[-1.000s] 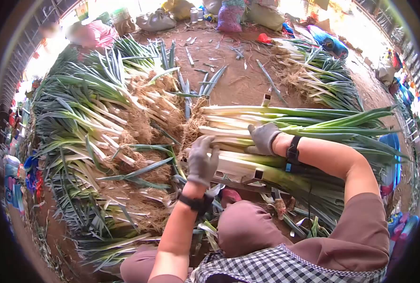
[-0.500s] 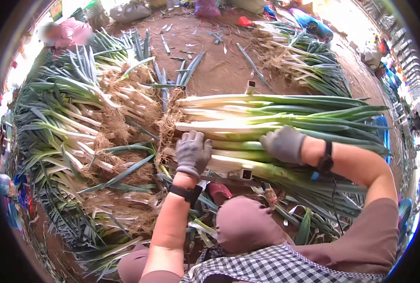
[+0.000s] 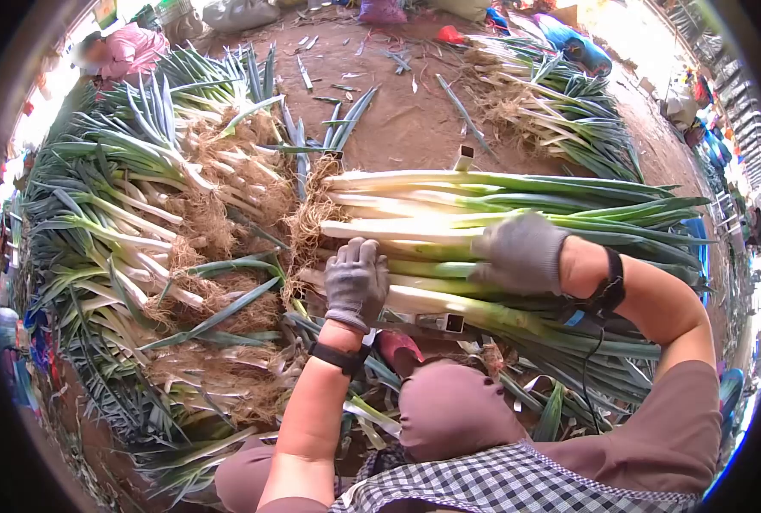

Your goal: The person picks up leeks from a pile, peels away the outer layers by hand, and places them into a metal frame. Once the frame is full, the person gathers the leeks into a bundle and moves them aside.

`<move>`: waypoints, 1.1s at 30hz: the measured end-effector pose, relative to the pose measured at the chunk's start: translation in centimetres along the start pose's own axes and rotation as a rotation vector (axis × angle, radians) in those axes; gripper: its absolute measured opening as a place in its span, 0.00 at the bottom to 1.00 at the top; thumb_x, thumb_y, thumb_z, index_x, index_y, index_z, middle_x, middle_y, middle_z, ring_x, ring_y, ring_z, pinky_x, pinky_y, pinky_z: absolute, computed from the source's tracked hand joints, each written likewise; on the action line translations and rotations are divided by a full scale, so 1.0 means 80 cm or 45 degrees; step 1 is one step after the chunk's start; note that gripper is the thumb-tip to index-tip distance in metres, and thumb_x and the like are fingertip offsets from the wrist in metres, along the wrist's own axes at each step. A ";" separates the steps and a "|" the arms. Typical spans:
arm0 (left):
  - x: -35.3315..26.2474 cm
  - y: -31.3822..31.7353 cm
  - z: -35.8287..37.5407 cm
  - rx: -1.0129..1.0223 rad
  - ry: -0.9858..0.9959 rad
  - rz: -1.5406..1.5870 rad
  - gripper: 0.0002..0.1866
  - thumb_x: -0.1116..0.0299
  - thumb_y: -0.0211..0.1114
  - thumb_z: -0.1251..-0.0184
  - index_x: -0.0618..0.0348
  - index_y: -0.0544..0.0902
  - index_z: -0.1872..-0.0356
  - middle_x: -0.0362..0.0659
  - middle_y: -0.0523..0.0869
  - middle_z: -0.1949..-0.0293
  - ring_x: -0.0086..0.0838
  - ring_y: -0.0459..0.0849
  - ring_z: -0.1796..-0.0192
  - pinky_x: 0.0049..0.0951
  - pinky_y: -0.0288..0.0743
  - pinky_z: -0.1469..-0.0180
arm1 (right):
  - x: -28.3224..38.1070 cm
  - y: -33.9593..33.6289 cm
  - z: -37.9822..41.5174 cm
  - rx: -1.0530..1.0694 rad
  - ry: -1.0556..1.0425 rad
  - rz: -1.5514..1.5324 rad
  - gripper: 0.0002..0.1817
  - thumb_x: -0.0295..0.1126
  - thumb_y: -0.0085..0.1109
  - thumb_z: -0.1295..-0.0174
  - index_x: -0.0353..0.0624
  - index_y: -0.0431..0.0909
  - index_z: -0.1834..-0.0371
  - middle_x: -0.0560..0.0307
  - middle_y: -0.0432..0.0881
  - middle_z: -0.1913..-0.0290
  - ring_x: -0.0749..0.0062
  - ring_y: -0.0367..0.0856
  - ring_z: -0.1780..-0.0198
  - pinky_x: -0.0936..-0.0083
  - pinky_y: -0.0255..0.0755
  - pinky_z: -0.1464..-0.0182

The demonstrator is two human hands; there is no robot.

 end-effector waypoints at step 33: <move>0.007 -0.006 0.000 -0.038 0.020 0.113 0.18 0.60 0.65 0.37 0.61 0.76 0.53 0.54 0.79 0.52 0.51 0.79 0.49 0.48 0.73 0.47 | -0.045 0.044 -0.038 0.085 -0.066 0.165 0.11 0.29 0.52 0.38 0.39 0.83 0.59 0.47 0.87 0.63 0.52 0.88 0.62 0.58 0.81 0.61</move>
Point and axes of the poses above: each hand's wrist, its own z-axis away from the middle knuckle, its own y-axis out of the palm, x = y × z, the point moved 1 cm from there along -z, towards the middle knuckle
